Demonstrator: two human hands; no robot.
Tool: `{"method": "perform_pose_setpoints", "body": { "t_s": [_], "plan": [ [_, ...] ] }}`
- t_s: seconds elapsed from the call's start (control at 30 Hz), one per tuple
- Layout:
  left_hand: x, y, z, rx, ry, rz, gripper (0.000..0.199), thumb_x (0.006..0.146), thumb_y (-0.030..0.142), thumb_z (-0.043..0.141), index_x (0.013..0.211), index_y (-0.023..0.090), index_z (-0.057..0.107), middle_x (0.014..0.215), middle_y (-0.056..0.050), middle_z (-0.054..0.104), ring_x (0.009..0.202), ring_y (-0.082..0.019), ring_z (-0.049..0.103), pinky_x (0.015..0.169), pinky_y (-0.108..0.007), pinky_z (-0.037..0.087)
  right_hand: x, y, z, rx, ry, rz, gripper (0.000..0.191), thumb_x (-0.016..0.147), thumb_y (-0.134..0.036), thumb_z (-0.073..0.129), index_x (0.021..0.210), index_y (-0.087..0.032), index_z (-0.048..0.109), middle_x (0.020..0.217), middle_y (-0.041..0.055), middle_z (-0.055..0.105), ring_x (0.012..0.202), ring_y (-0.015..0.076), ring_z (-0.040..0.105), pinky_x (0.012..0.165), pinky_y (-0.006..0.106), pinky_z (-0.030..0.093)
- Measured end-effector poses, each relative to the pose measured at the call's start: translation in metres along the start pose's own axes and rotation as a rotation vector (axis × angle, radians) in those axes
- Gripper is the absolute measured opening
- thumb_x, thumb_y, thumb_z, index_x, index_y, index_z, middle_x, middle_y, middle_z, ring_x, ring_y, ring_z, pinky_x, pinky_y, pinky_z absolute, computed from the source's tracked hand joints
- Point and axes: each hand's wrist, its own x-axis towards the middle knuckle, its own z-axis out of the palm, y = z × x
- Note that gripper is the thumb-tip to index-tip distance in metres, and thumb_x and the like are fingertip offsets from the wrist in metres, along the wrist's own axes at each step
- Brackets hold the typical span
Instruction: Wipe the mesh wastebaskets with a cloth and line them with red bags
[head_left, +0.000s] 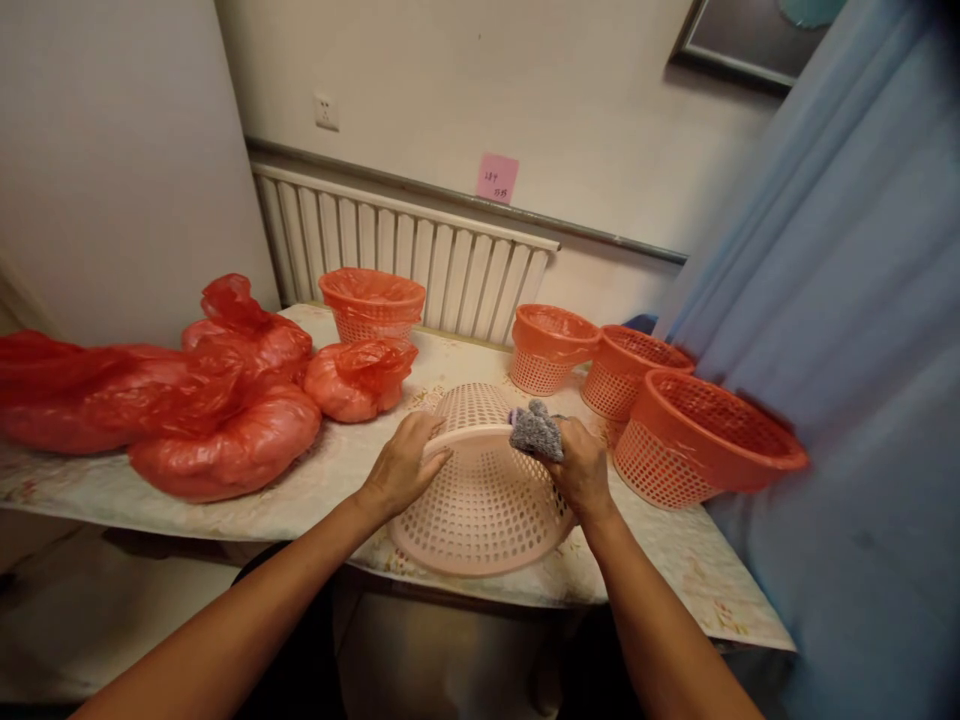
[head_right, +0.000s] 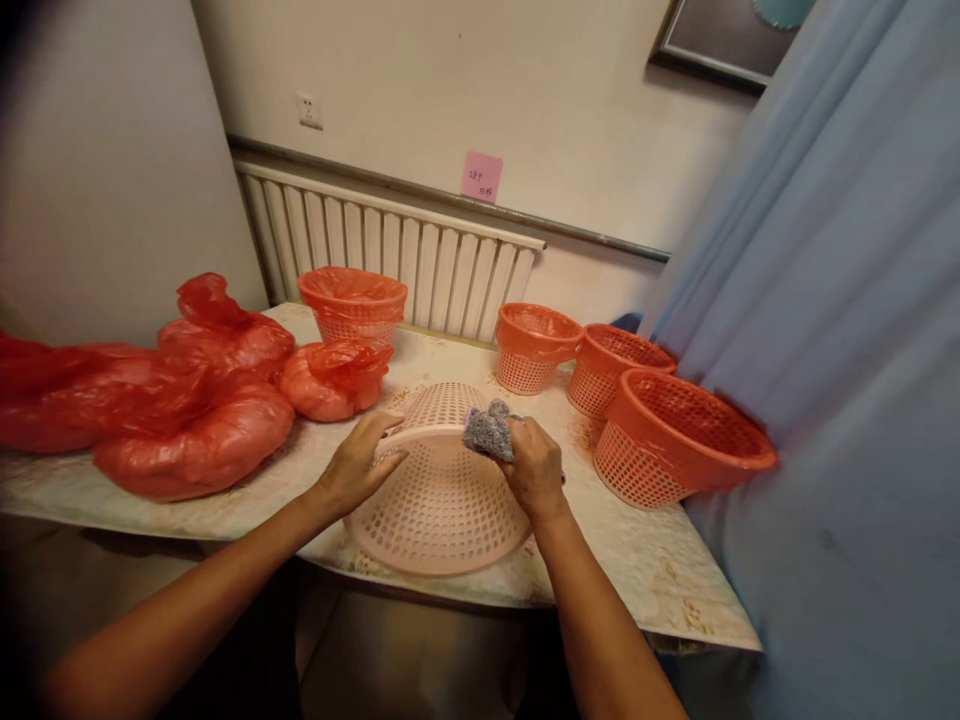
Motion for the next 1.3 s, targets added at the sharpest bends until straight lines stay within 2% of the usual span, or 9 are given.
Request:
{"method": "perform_pose_setpoints", "body": {
  "t_s": [0.23,0.47,0.57,0.7,0.83,0.97,1.1,1.2,1.3],
  "plan": [
    [0.025,0.004,0.002,-0.063,-0.173,0.181,0.04,0.083,0.007,0.05,0.121,0.017,0.06,0.124,-0.012,0.065,0.118,-0.022,0.059,0.103,-0.044,0.046,0.003,-0.016,0.004,-0.036,-0.104,-0.063,0.017,0.086,-0.031,0.057,0.095,-0.017,0.06,0.081,0.0058,0.057,0.075,0.0199,0.052,0.066,0.029,0.04],
    [0.011,-0.004,0.004,-0.092,-0.211,0.162,0.047,0.085,0.006,0.045,0.129,0.017,0.056,0.134,-0.012,0.06,0.126,-0.02,0.054,0.109,-0.046,0.042,-0.025,-0.001,0.014,0.049,0.031,0.001,0.024,0.087,-0.041,0.056,0.091,-0.017,0.059,0.078,0.0064,0.058,0.073,0.0205,0.054,0.066,0.031,0.044],
    [0.01,-0.004,0.004,-0.102,-0.213,0.161,0.045,0.086,0.006,0.044,0.128,0.016,0.057,0.135,-0.013,0.06,0.128,-0.02,0.053,0.109,-0.046,0.041,-0.061,0.011,0.03,0.2,0.158,0.231,0.025,0.08,-0.042,0.061,0.09,-0.019,0.06,0.08,0.0057,0.063,0.075,0.0213,0.058,0.069,0.033,0.048],
    [0.01,-0.005,0.005,-0.121,-0.196,0.16,0.043,0.088,0.009,0.043,0.128,0.015,0.058,0.135,-0.013,0.06,0.128,-0.02,0.053,0.109,-0.045,0.041,-0.124,-0.002,0.062,0.413,0.361,0.942,0.022,0.068,-0.038,0.066,0.077,-0.018,0.063,0.069,0.003,0.064,0.065,0.0207,0.058,0.061,0.032,0.047],
    [0.003,-0.016,0.0,-0.143,-0.172,0.138,0.04,0.09,0.015,0.044,0.128,0.017,0.058,0.136,-0.012,0.059,0.128,-0.021,0.053,0.109,-0.045,0.041,-0.158,-0.043,0.088,0.417,0.409,1.08,0.028,0.072,-0.042,0.057,0.061,-0.017,0.061,0.054,0.0047,0.061,0.054,0.0201,0.055,0.053,0.033,0.044],
    [-0.023,-0.036,-0.008,-0.172,-0.111,-0.007,0.038,0.092,0.028,0.046,0.127,0.017,0.058,0.135,-0.011,0.06,0.126,-0.022,0.055,0.11,-0.044,0.04,-0.149,-0.052,0.091,0.452,0.416,1.073,0.029,0.07,-0.043,0.061,0.069,-0.014,0.065,0.059,0.006,0.064,0.059,0.021,0.059,0.056,0.032,0.046],
    [-0.049,-0.043,-0.009,-0.14,-0.063,-0.181,0.051,0.09,0.037,0.052,0.135,0.013,0.05,0.137,-0.015,0.058,0.124,-0.027,0.056,0.108,-0.047,0.042,-0.106,-0.016,0.067,0.472,0.396,0.982,0.027,0.069,-0.038,0.065,0.081,-0.014,0.066,0.072,0.0066,0.067,0.064,0.0205,0.06,0.059,0.031,0.047],
    [-0.045,-0.034,-0.003,-0.094,-0.03,-0.202,0.057,0.087,0.035,0.055,0.138,0.01,0.045,0.14,-0.019,0.053,0.127,-0.03,0.053,0.107,-0.05,0.042,-0.061,0.005,0.034,0.299,0.228,0.512,0.022,0.076,-0.037,0.064,0.087,-0.017,0.064,0.081,0.0058,0.065,0.076,0.021,0.06,0.069,0.032,0.047],
    [-0.024,-0.021,0.004,-0.104,-0.038,-0.017,0.05,0.088,0.025,0.054,0.136,0.012,0.048,0.141,-0.017,0.053,0.131,-0.028,0.049,0.11,-0.049,0.04,-0.02,0.005,0.004,0.119,0.04,0.157,0.016,0.085,-0.033,0.057,0.082,-0.018,0.06,0.078,0.0054,0.06,0.075,0.0203,0.056,0.067,0.031,0.043]
  ]
}}
